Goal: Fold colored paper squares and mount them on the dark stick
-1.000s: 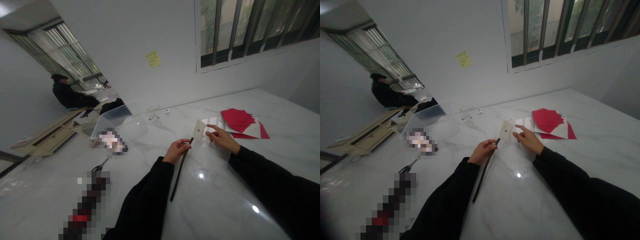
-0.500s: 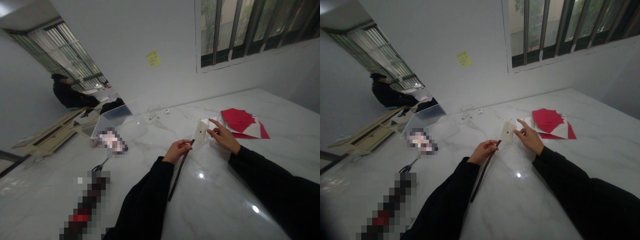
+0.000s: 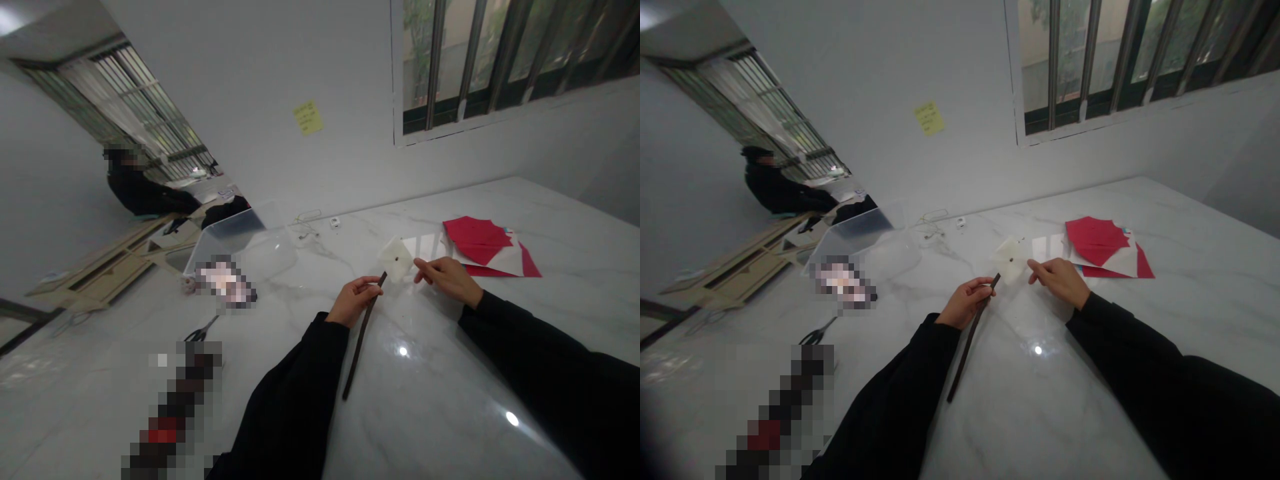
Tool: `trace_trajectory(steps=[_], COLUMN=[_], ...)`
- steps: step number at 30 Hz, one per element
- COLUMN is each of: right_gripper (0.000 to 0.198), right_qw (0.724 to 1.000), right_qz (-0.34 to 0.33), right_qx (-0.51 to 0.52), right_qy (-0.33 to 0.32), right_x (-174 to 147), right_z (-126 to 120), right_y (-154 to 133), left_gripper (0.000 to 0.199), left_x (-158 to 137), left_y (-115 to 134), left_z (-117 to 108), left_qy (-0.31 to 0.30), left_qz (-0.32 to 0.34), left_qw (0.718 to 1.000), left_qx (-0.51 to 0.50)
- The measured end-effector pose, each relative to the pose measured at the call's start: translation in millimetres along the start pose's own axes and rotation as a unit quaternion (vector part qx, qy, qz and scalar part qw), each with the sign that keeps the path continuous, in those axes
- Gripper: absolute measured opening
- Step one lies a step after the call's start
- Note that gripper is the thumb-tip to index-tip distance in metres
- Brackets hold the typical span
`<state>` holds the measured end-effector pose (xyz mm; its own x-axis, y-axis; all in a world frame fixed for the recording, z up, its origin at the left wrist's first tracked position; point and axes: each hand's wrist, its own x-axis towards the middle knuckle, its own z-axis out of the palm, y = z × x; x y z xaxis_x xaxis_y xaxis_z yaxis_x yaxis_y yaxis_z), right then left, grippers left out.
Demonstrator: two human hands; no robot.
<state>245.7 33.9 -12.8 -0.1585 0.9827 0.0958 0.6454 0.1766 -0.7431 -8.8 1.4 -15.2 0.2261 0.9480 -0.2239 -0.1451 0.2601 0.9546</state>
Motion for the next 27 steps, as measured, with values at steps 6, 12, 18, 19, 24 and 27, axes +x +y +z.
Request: trace_trajectory(steps=[6, 12, 18, 19, 24, 27], right_gripper=[0.058, 0.062, 0.057, 0.059, 0.048, 0.046], right_qw=[1.0, 0.997, 1.0, 0.999, 1.0, 0.999], right_qz=[0.001, -0.001, 0.019, 0.026, 0.018, 0.023], right_qx=[-0.01, 0.061, -0.002, -0.016, -0.009, 0.02], right_qy=[-0.009, 0.044, -0.007, -0.016, 0.004, 0.027], right_x=[-1.3, -2.7, 0.1, 0.8, 2.6, 2.7], right_z=[-0.1, 3.4, 0.6, 0.2, 2.2, 4.9], right_y=[-2.6, -2.3, 2.1, 3.1, 5.7, 6.3], left_gripper=[0.049, 0.051, 0.049, 0.049, 0.048, 0.047], left_x=[-0.8, -1.0, -0.3, -0.2, -0.5, -0.5], left_y=[1.3, 0.7, -0.4, -0.3, 1.4, 2.1], left_z=[1.8, -0.1, 0.5, 0.9, 2.5, 2.7], left_qy=[0.005, -0.01, -0.001, 0.005, 0.006, 0.007], left_qz=[-0.007, -0.003, 0.004, 0.005, 0.003, 0.008], left_qw=[1.0, 1.0, 1.0, 1.0, 1.0, 1.0], left_qx=[-0.025, 0.0, -0.006, -0.012, -0.016, -0.019])
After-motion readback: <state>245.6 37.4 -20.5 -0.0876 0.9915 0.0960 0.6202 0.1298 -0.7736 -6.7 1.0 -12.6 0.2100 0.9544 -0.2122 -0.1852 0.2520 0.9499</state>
